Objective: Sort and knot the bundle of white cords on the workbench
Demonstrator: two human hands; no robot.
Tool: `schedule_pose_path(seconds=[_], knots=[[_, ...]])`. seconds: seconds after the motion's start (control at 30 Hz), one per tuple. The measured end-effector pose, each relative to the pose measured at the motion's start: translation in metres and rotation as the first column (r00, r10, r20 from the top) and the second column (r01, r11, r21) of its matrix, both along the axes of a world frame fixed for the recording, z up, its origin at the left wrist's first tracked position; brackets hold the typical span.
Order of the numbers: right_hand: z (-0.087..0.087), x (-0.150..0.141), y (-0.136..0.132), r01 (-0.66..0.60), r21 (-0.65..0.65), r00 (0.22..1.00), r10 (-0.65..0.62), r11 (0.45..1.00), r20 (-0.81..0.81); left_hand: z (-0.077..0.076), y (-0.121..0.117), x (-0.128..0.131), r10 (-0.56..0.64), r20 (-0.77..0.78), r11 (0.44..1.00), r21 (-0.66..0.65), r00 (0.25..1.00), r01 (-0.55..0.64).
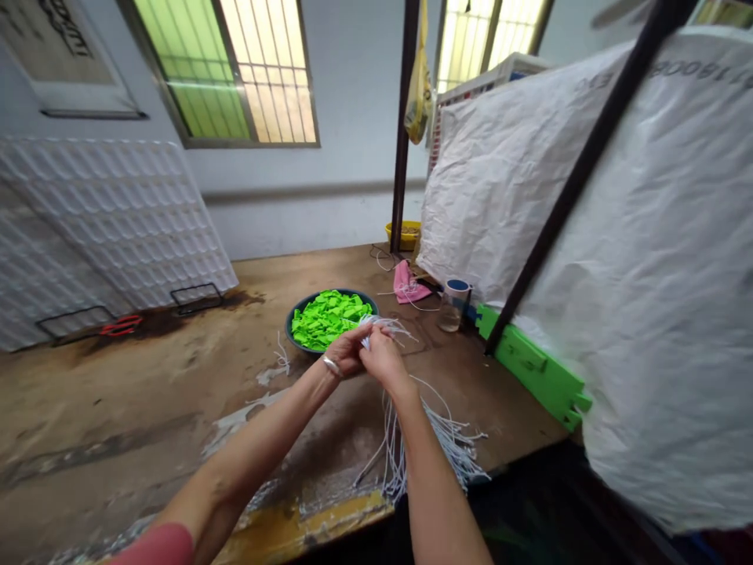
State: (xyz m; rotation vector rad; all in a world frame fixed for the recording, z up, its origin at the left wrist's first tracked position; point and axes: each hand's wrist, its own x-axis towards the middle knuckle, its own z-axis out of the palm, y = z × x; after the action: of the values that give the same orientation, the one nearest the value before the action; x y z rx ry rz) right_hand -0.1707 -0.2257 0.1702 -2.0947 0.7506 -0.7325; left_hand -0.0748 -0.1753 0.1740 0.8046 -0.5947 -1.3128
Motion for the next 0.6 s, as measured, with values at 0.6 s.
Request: schedule_pose_path(seconds=[0.6], knots=[[-0.047,0.064,0.115,-0.523,0.043,0.778,0.497,0.852,-0.385,0.002,0.21,0.103,0.573,-0.51,0.674,-0.153,0.642,-0.723]])
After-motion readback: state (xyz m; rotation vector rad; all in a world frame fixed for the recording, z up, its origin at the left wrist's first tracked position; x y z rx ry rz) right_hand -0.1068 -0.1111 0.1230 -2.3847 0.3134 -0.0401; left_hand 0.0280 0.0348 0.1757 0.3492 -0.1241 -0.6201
